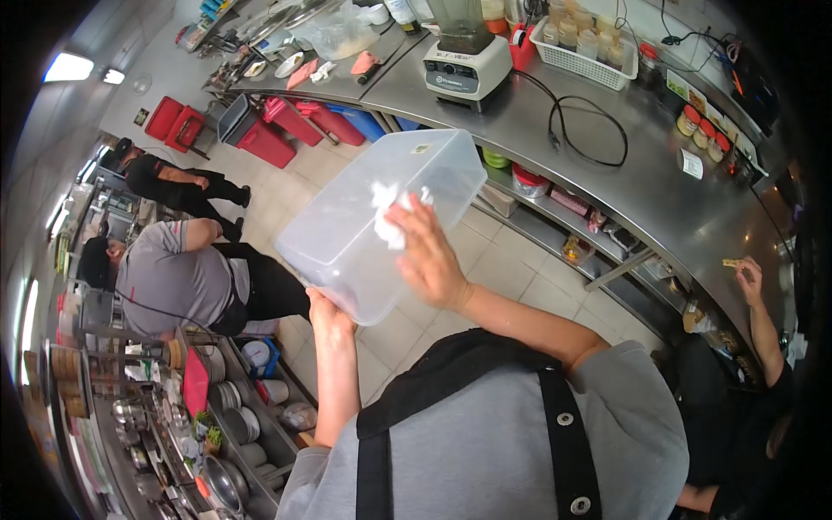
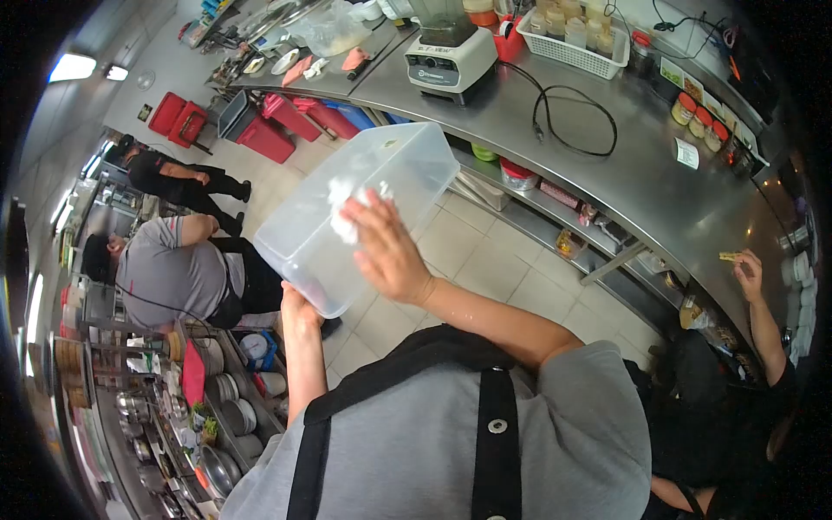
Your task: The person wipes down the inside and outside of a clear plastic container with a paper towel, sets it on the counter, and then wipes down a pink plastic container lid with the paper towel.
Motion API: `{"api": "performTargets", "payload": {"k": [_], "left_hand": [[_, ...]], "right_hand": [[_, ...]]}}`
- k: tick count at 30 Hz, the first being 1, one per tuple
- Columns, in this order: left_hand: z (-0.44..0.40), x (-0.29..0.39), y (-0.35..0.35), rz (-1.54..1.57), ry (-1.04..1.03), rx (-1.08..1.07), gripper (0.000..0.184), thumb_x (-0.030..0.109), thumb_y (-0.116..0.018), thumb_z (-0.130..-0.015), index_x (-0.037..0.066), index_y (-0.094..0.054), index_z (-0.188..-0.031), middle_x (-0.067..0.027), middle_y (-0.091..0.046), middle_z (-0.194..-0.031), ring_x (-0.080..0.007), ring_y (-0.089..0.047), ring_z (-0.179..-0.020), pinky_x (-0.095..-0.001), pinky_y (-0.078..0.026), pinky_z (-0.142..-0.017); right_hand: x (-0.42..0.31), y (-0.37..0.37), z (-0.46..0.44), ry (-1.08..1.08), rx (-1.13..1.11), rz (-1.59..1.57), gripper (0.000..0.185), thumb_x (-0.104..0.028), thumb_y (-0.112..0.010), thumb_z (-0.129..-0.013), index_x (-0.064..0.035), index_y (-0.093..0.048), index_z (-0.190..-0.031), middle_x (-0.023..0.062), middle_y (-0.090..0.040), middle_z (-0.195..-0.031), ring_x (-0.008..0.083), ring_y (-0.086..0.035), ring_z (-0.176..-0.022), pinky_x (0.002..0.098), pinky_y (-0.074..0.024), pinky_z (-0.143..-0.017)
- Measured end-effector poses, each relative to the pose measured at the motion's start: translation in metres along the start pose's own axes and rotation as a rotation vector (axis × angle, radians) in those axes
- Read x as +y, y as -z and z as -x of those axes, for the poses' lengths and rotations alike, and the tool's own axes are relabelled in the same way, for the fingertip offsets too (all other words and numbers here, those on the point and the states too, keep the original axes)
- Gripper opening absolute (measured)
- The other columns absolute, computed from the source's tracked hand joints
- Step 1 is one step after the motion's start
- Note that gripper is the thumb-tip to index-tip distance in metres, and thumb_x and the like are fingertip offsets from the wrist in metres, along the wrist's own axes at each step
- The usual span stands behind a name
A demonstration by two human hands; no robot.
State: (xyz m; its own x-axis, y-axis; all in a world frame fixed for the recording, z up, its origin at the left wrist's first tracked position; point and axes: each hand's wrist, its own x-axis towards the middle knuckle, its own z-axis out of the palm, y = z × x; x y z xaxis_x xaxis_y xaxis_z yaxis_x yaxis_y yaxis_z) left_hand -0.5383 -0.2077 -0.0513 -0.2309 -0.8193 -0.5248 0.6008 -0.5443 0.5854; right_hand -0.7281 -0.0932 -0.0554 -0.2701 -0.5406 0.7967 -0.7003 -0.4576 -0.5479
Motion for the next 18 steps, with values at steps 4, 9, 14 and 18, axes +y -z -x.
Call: {"api": "performTargets", "payload": {"k": [4,9,14,18], "left_hand": [[-0.001,0.004,0.019,0.081,0.038,-0.096,0.063,0.054,-0.018,-0.103,0.013,-0.045,-0.142,-0.01,-0.051,-0.142,-0.0323,-0.048,-0.13,-0.0523,-0.041,-0.108],[-0.008,0.013,0.065,0.119,0.036,-0.386,0.057,0.051,-0.025,-0.104,0.013,-0.047,-0.141,-0.009,-0.054,-0.139,-0.0308,-0.053,-0.125,-0.0501,-0.046,-0.103],[0.024,0.011,0.027,-0.023,-0.094,-0.016,0.053,0.048,-0.028,-0.105,0.012,-0.048,-0.139,-0.0083,-0.054,-0.139,-0.0282,-0.053,-0.124,-0.0482,-0.047,-0.102],[0.019,0.0,0.02,-0.067,-0.233,0.004,0.055,0.047,-0.025,-0.106,0.008,-0.047,-0.138,-0.0088,-0.053,-0.139,-0.0276,-0.053,-0.124,-0.0459,-0.046,-0.103]], "right_hand": [[-0.019,-0.004,-0.018,0.159,-0.069,-0.088,0.037,-0.013,-0.063,-0.087,-0.0066,-0.06,-0.123,0.0097,-0.053,-0.134,0.0364,-0.043,-0.13,0.0463,-0.0333,-0.109],[0.018,0.018,-0.047,0.134,0.028,0.057,0.017,-0.015,-0.065,-0.085,-0.0106,-0.063,-0.102,0.0042,-0.06,-0.106,0.0279,-0.052,-0.1,0.0399,-0.0401,-0.089],[0.023,0.03,-0.06,0.074,0.023,0.044,0.012,-0.013,-0.065,-0.084,-0.0104,-0.064,-0.095,0.0061,-0.058,-0.096,0.0277,-0.052,-0.094,0.0402,-0.0388,-0.085],[-0.023,0.014,-0.048,0.192,-0.116,-0.054,0.013,-0.008,-0.064,-0.081,-0.0093,-0.064,-0.094,0.0065,-0.058,-0.094,0.027,-0.052,-0.095,0.0396,-0.0372,-0.083]]}}
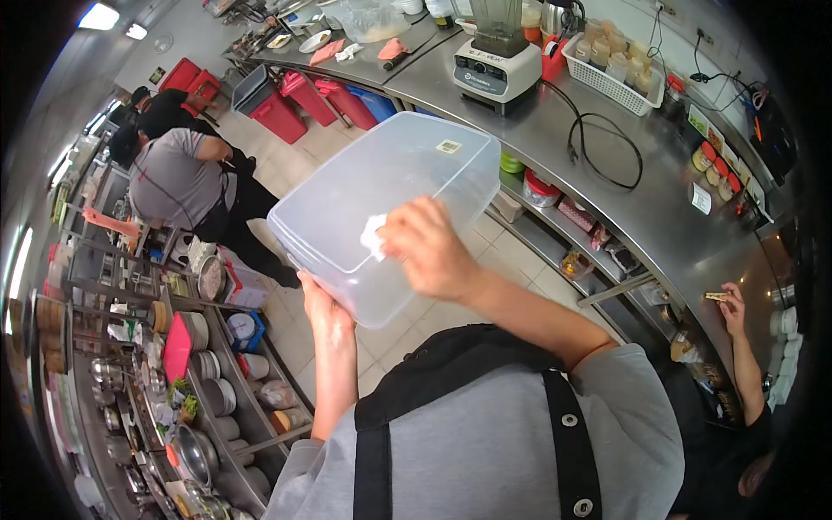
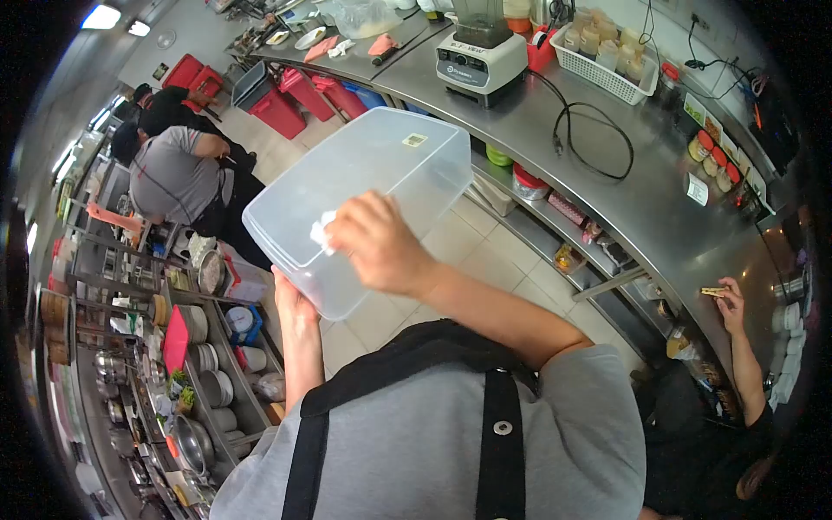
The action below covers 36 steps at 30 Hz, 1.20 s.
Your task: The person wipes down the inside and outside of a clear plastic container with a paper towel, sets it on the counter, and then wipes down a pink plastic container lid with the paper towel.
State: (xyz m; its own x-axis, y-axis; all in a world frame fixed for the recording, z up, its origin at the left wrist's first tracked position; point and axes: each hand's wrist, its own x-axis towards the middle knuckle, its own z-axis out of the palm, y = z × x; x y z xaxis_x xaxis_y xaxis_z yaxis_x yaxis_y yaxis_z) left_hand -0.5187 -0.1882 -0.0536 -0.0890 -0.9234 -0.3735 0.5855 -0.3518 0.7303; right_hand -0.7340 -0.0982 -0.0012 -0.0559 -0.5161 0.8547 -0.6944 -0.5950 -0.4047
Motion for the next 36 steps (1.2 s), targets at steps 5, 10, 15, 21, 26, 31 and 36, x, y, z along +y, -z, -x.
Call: {"api": "performTargets", "payload": {"k": [5,10,15,21,26,31,36], "left_hand": [[0.011,0.01,-0.012,-0.018,-0.017,0.099,0.057,0.046,-0.023,-0.106,0.006,-0.044,-0.14,-0.0098,-0.052,-0.14,-0.0281,-0.052,-0.125,-0.0457,-0.045,-0.105],[0.017,0.015,-0.019,-0.001,-0.053,0.077,0.057,0.046,-0.022,-0.106,0.006,-0.044,-0.14,-0.0099,-0.05,-0.142,-0.0279,-0.05,-0.127,-0.0438,-0.043,-0.107],[0.021,0.018,-0.023,-0.009,-0.072,0.077,0.058,0.047,-0.022,-0.106,0.006,-0.043,-0.141,-0.0098,-0.049,-0.143,-0.0276,-0.049,-0.129,-0.0429,-0.041,-0.109],[0.024,0.026,-0.019,0.023,-0.082,0.079,0.058,0.048,-0.023,-0.106,0.006,-0.042,-0.141,-0.0094,-0.05,-0.142,-0.0271,-0.049,-0.128,-0.0433,-0.043,-0.106],[0.023,0.02,-0.025,0.002,-0.102,0.128,0.058,0.048,-0.023,-0.106,0.007,-0.043,-0.141,-0.0093,-0.051,-0.141,-0.027,-0.05,-0.127,-0.0437,-0.044,-0.106],[0.015,0.029,-0.016,0.028,-0.074,0.089,0.059,0.049,-0.022,-0.106,0.007,-0.042,-0.142,-0.0093,-0.05,-0.142,-0.0272,-0.05,-0.127,-0.0445,-0.043,-0.106],[0.015,0.016,-0.023,-0.007,-0.099,0.153,0.06,0.049,-0.021,-0.106,0.007,-0.041,-0.143,-0.0096,-0.049,-0.143,-0.0277,-0.048,-0.129,-0.0447,-0.041,-0.108]], "right_hand": [[0.036,0.023,0.0,-0.009,0.022,0.249,0.017,-0.004,-0.062,-0.077,-0.0089,-0.064,-0.093,0.006,-0.057,-0.095,0.0267,-0.052,-0.095,0.0394,-0.0366,-0.081],[0.035,0.012,0.002,-0.034,-0.006,0.06,0.017,-0.003,-0.062,-0.077,-0.009,-0.065,-0.092,0.0056,-0.058,-0.095,0.0269,-0.052,-0.094,0.0397,-0.0361,-0.08],[-0.008,-0.001,-0.008,0.016,-0.009,-0.023,0.018,0.0,-0.061,-0.076,-0.0089,-0.064,-0.091,0.006,-0.058,-0.094,0.0277,-0.052,-0.092,0.0398,-0.036,-0.08],[0.045,0.011,-0.003,-0.072,0.012,0.086,0.018,-0.001,-0.059,-0.075,-0.0106,-0.063,-0.09,0.0055,-0.058,-0.096,0.0275,-0.053,-0.095,0.0409,-0.0361,-0.081],[-0.005,-0.007,-0.014,0.045,-0.025,-0.064,0.017,-0.002,-0.062,-0.074,-0.0109,-0.063,-0.088,0.0066,-0.059,-0.096,0.0279,-0.053,-0.092,0.0411,-0.0348,-0.081],[0.054,0.017,-0.014,-0.133,0.013,0.185,0.017,-0.002,-0.062,-0.075,-0.0097,-0.064,-0.09,0.0043,-0.059,-0.095,0.0264,-0.054,-0.094,0.0395,-0.0365,-0.084],[-0.007,-0.015,-0.016,-0.008,-0.042,-0.079,0.01,-0.005,-0.062,-0.082,-0.0057,-0.066,-0.091,0.0051,-0.059,-0.09,0.0251,-0.054,-0.091,0.0378,-0.0384,-0.083]]}}
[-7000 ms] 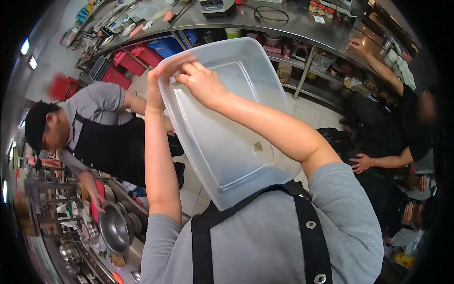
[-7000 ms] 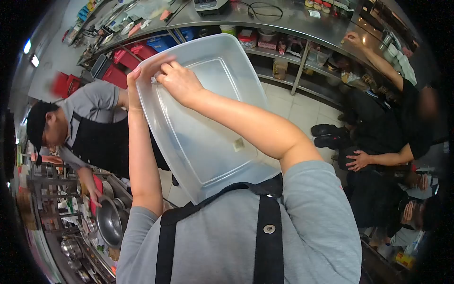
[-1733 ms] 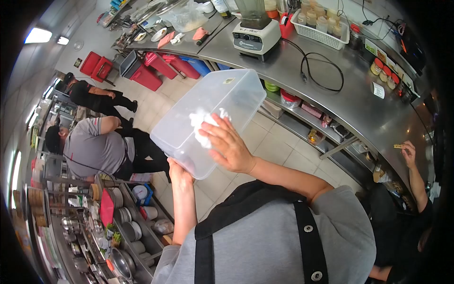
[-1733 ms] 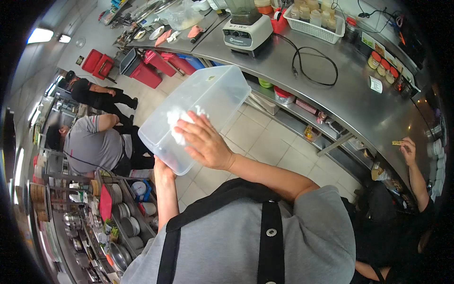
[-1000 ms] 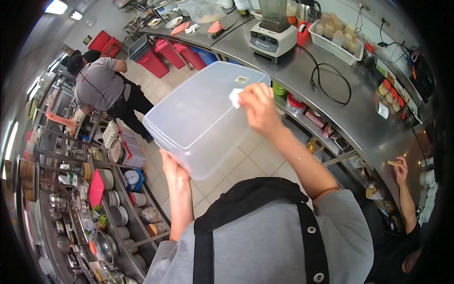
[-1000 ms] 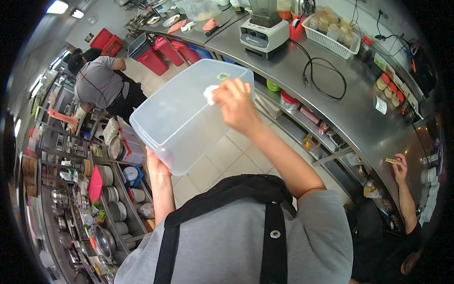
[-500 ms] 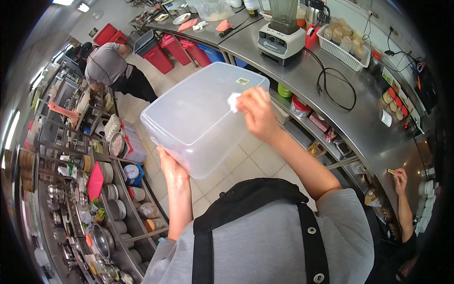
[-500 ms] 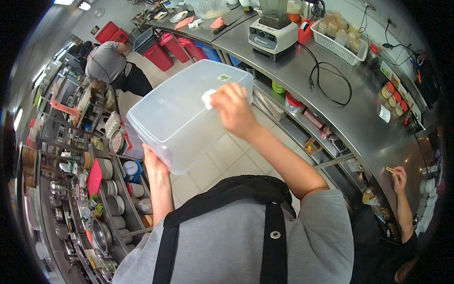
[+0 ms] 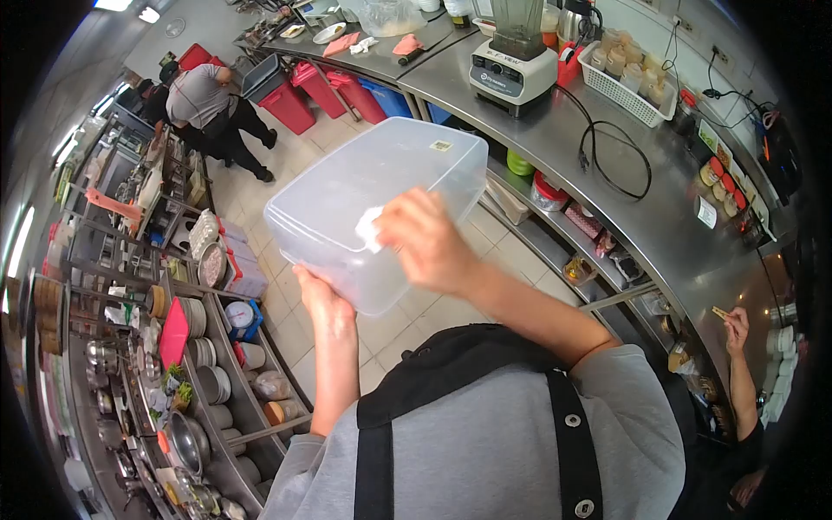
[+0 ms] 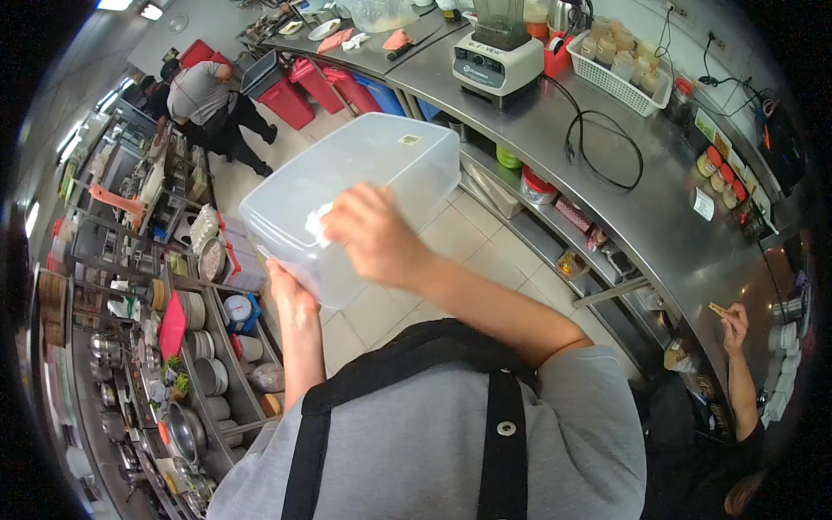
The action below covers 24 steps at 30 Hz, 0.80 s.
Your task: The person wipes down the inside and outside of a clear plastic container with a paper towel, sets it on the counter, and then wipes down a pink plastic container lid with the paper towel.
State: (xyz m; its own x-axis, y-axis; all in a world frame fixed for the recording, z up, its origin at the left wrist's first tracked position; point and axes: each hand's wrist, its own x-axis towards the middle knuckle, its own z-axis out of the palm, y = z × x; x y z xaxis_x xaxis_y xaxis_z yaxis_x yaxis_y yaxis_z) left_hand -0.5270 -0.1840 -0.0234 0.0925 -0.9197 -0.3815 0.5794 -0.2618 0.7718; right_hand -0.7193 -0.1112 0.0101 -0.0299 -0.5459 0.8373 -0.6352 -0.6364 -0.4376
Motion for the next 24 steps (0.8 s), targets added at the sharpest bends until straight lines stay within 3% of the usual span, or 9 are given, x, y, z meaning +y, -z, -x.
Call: {"api": "performTargets", "payload": {"k": [2,5,6,9,12,15,16,19,24], "left_hand": [[0.001,-0.007,0.0,0.007,-0.01,-0.003,0.06,0.049,-0.021,-0.106,0.006,-0.041,-0.143,-0.0097,-0.048,-0.144,-0.0279,-0.048,-0.13,-0.0446,-0.04,-0.109],[-0.004,-0.01,0.003,0.002,-0.08,0.044,0.06,0.048,-0.021,-0.106,0.006,-0.04,-0.144,-0.0098,-0.047,-0.144,-0.028,-0.047,-0.13,-0.0445,-0.039,-0.11],[-0.004,-0.007,0.003,-0.001,-0.085,0.066,0.059,0.048,-0.022,-0.106,0.006,-0.042,-0.142,-0.0092,-0.049,-0.143,-0.0276,-0.048,-0.129,-0.0443,-0.04,-0.109],[-0.005,0.003,0.005,-0.004,-0.084,0.106,0.059,0.048,-0.023,-0.106,0.006,-0.043,-0.141,-0.0084,-0.05,-0.142,-0.0269,-0.049,-0.128,-0.0439,-0.041,-0.109],[-0.009,0.009,0.015,0.013,-0.087,0.108,0.06,0.047,-0.02,-0.106,0.006,-0.039,-0.144,-0.0092,-0.046,-0.146,-0.027,-0.046,-0.131,-0.0436,-0.04,-0.11],[-0.021,0.006,0.033,0.026,-0.102,0.094,0.059,0.048,-0.023,-0.106,0.006,-0.041,-0.143,-0.0086,-0.047,-0.145,-0.0268,-0.048,-0.13,-0.043,-0.04,-0.109],[-0.025,0.007,0.038,0.016,-0.104,0.086,0.059,0.049,-0.025,-0.105,0.006,-0.042,-0.142,-0.0085,-0.049,-0.144,-0.027,-0.049,-0.129,-0.0429,-0.04,-0.109],[-0.019,0.013,0.037,-0.019,-0.077,0.053,0.059,0.048,-0.024,-0.106,0.005,-0.04,-0.143,-0.0086,-0.046,-0.146,-0.0265,-0.047,-0.13,-0.0419,-0.04,-0.109],[0.002,0.026,0.018,-0.052,-0.105,0.07,0.059,0.048,-0.026,-0.106,0.004,-0.04,-0.143,-0.0094,-0.047,-0.145,-0.0265,-0.048,-0.13,-0.0414,-0.04,-0.108]], "right_hand": [[-0.023,-0.007,-0.006,-0.081,-0.046,-0.129,0.009,-0.007,-0.061,-0.088,-0.0053,-0.066,-0.095,0.003,-0.062,-0.093,0.0206,-0.057,-0.091,0.0351,-0.0413,-0.083],[-0.008,0.001,-0.013,-0.67,-0.152,-1.039,0.015,-0.014,-0.056,-0.097,-0.0027,-0.064,-0.102,0.002,-0.065,-0.098,0.014,-0.06,-0.089,0.0284,-0.0461,-0.079],[-0.002,0.004,-0.016,-0.861,-0.065,-1.377,0.026,-0.019,-0.051,-0.102,-0.0008,-0.063,-0.115,0.0033,-0.066,-0.109,0.011,-0.063,-0.097,0.0264,-0.0489,-0.086],[0.005,0.016,-0.023,-0.982,-0.073,-1.481,0.027,-0.02,-0.055,-0.1,-0.0009,-0.062,-0.118,0.0045,-0.067,-0.107,0.0092,-0.063,-0.094,0.0252,-0.0503,-0.083],[0.007,0.023,-0.026,-0.967,-0.092,-1.502,0.024,-0.019,-0.056,-0.099,-0.0006,-0.065,-0.112,0.0031,-0.067,-0.105,0.009,-0.062,-0.094,0.0247,-0.0487,-0.084],[0.021,0.031,-0.022,-0.64,-0.255,-0.761,0.021,-0.018,-0.061,-0.096,-0.0003,-0.068,-0.104,0.0023,-0.067,-0.101,0.0102,-0.061,-0.094,0.0268,-0.0478,-0.084],[0.023,0.027,-0.019,-0.505,-0.245,-0.67,0.018,-0.016,-0.066,-0.092,0.0006,-0.069,-0.097,0.0041,-0.067,-0.098,0.0137,-0.061,-0.093,0.03,-0.0467,-0.084],[0.021,0.022,-0.015,-0.323,-0.336,-0.451,0.017,-0.016,-0.068,-0.089,-0.0003,-0.069,-0.095,0.0086,-0.066,-0.097,0.02,-0.061,-0.092,0.0332,-0.0466,-0.084],[0.014,0.023,-0.024,-0.21,-0.372,-0.328,0.014,-0.015,-0.071,-0.086,-0.0032,-0.069,-0.095,0.0088,-0.064,-0.096,0.0232,-0.061,-0.094,0.0334,-0.0472,-0.084]]}}
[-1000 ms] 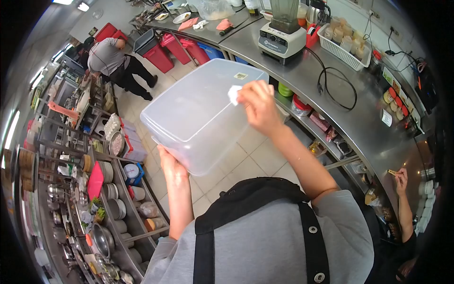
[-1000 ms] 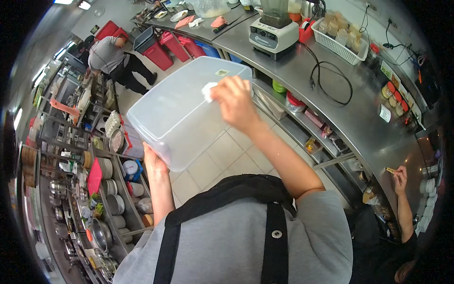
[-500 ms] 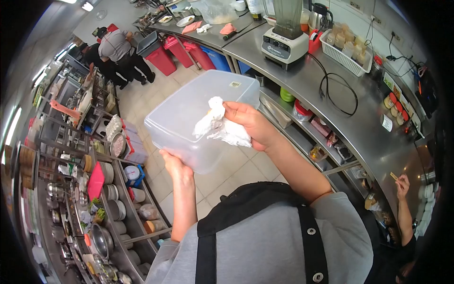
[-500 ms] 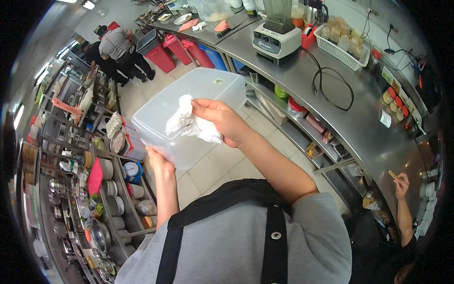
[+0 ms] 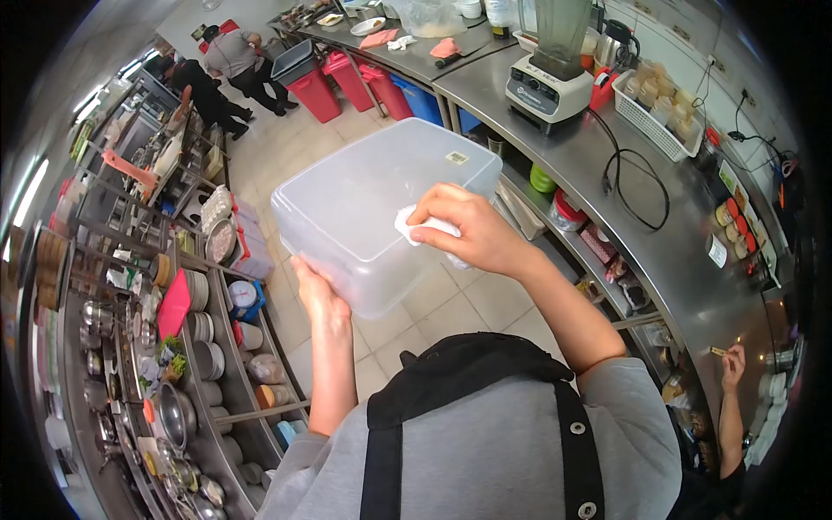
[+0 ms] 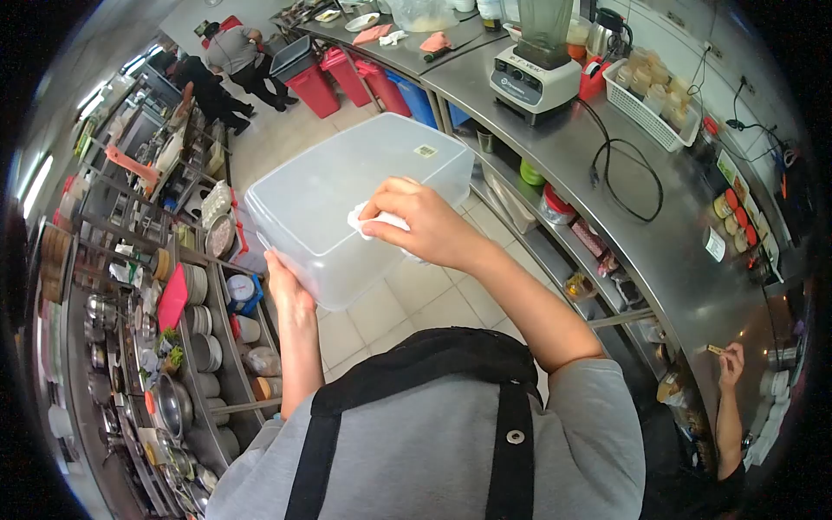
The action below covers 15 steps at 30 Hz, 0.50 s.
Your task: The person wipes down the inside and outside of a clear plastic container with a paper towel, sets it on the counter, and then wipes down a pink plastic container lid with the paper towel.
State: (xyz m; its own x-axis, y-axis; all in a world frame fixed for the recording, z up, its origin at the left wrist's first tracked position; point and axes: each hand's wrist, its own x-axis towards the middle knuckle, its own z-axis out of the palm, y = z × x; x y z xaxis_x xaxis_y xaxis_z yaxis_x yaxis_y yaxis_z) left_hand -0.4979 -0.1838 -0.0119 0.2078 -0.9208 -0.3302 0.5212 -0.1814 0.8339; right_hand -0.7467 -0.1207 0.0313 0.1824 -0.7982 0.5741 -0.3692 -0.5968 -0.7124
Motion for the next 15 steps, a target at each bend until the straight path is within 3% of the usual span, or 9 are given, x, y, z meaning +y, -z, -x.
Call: {"api": "performTargets", "payload": {"k": [5,10,12,13,15], "left_hand": [[0.003,0.002,-0.002,-0.005,-0.1,0.0,0.058,0.049,-0.032,-0.105,0.003,-0.046,-0.138,-0.0107,-0.052,-0.14,-0.0265,-0.052,-0.125,-0.0411,-0.043,-0.105],[0.02,0.006,-0.007,-0.125,-0.195,0.026,0.058,0.051,-0.034,-0.104,0.003,-0.052,-0.131,-0.0077,-0.062,-0.122,-0.0194,-0.061,-0.104,-0.0328,-0.05,-0.086],[0.023,0.008,-0.01,-0.121,-0.246,0.041,0.048,0.052,-0.034,-0.104,0.008,-0.049,-0.11,-0.0027,-0.056,-0.096,-0.0144,-0.054,-0.08,-0.0283,-0.043,-0.067],[0.026,0.009,-0.016,-0.088,-0.28,0.059,0.045,0.053,-0.033,-0.103,0.012,-0.045,-0.09,0.0013,-0.049,-0.075,-0.0109,-0.046,-0.061,-0.0257,-0.036,-0.052],[0.033,0.01,-0.022,-0.092,-0.353,0.061,0.051,0.054,-0.033,-0.103,0.017,-0.041,-0.069,0.0049,-0.041,-0.053,-0.0076,-0.038,-0.041,-0.0232,-0.028,-0.037]], "right_hand": [[-0.011,-0.005,-0.002,0.07,-0.059,-0.019,0.016,-0.016,-0.072,-0.085,-0.0022,-0.069,-0.093,0.0101,-0.064,-0.093,0.026,-0.061,-0.091,0.035,-0.0479,-0.081],[-0.025,-0.025,0.002,0.055,-0.064,-0.095,0.018,-0.017,-0.071,-0.084,-0.0002,-0.068,-0.09,0.0135,-0.065,-0.089,0.029,-0.061,-0.087,0.037,-0.0481,-0.076],[-0.026,-0.03,0.004,-0.013,-0.04,-0.124,0.018,-0.016,-0.071,-0.083,0.0009,-0.067,-0.088,0.0155,-0.064,-0.086,0.0299,-0.062,-0.084,0.0375,-0.0482,-0.074],[-0.026,-0.033,0.006,-0.05,-0.029,-0.139,0.019,-0.016,-0.071,-0.082,0.0015,-0.066,-0.087,0.0165,-0.064,-0.085,0.0303,-0.062,-0.082,0.0377,-0.0482,-0.073],[-0.023,-0.042,0.008,-0.126,0.014,-0.16,0.019,-0.015,-0.07,-0.081,0.0029,-0.065,-0.086,0.0184,-0.064,-0.084,0.0312,-0.063,-0.079,0.0381,-0.0482,-0.071]]}}
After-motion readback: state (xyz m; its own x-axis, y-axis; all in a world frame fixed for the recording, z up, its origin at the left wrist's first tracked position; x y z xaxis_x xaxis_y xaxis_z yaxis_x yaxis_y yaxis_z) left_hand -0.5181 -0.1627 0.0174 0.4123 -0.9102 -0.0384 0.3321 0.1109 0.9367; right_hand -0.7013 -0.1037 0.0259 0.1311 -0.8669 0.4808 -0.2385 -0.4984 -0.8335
